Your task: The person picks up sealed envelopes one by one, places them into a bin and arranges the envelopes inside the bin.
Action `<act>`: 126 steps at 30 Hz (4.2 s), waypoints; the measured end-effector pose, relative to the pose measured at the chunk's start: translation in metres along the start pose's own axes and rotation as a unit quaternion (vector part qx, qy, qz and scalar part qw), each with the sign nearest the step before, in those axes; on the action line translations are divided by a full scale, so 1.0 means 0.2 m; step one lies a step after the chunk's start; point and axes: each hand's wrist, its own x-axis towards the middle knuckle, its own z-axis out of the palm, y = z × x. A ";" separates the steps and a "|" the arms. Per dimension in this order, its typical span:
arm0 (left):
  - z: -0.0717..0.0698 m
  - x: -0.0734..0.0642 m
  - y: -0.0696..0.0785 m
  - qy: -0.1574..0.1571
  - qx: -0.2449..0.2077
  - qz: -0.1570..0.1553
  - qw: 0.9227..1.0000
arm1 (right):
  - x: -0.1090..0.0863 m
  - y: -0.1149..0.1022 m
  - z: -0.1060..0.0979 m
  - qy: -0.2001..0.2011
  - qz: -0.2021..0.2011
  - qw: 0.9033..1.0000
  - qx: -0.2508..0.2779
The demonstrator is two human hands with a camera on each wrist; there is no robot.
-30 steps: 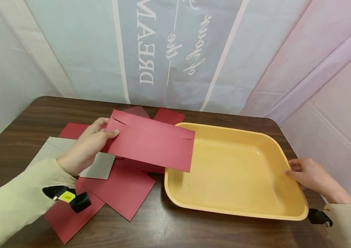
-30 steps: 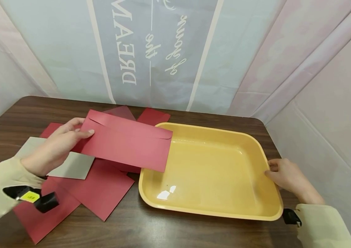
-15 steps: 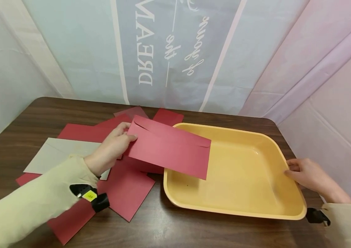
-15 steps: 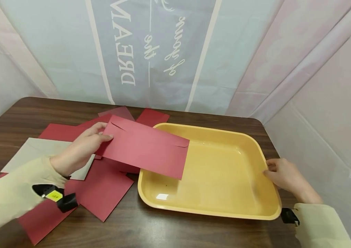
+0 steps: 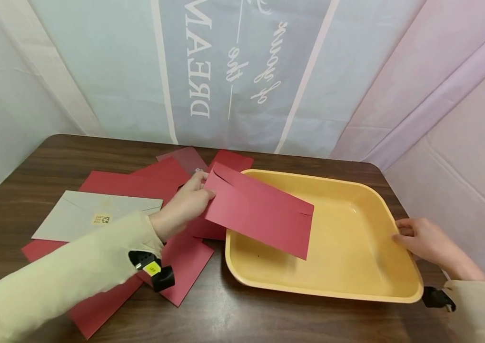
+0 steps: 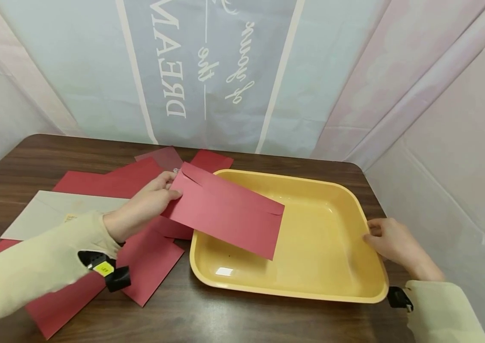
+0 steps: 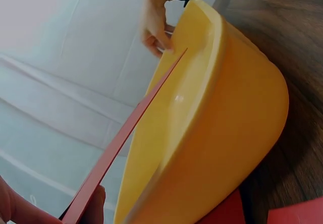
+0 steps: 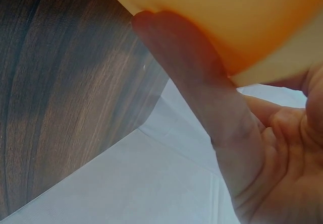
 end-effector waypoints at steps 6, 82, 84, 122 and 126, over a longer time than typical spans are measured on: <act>0.06 0.01 0.00 -0.010 0.010 0.004 1.000 | 0.01 0.00 -0.01 0.001 -0.001 1.000 -0.009; 0.52 0.19 0.11 -0.160 0.575 -0.045 0.801 | -0.01 0.01 0.00 0.036 -0.027 0.998 -0.047; 0.52 0.18 0.11 -0.154 0.580 -0.050 0.798 | -0.01 0.01 0.00 0.035 -0.027 0.998 -0.045; 0.24 0.03 -0.04 -0.019 0.158 0.172 0.972 | -0.01 0.00 0.01 0.045 -0.029 0.996 -0.066; 0.20 0.03 -0.06 -0.009 0.150 0.174 0.973 | -0.01 0.00 0.01 0.033 -0.019 0.998 -0.057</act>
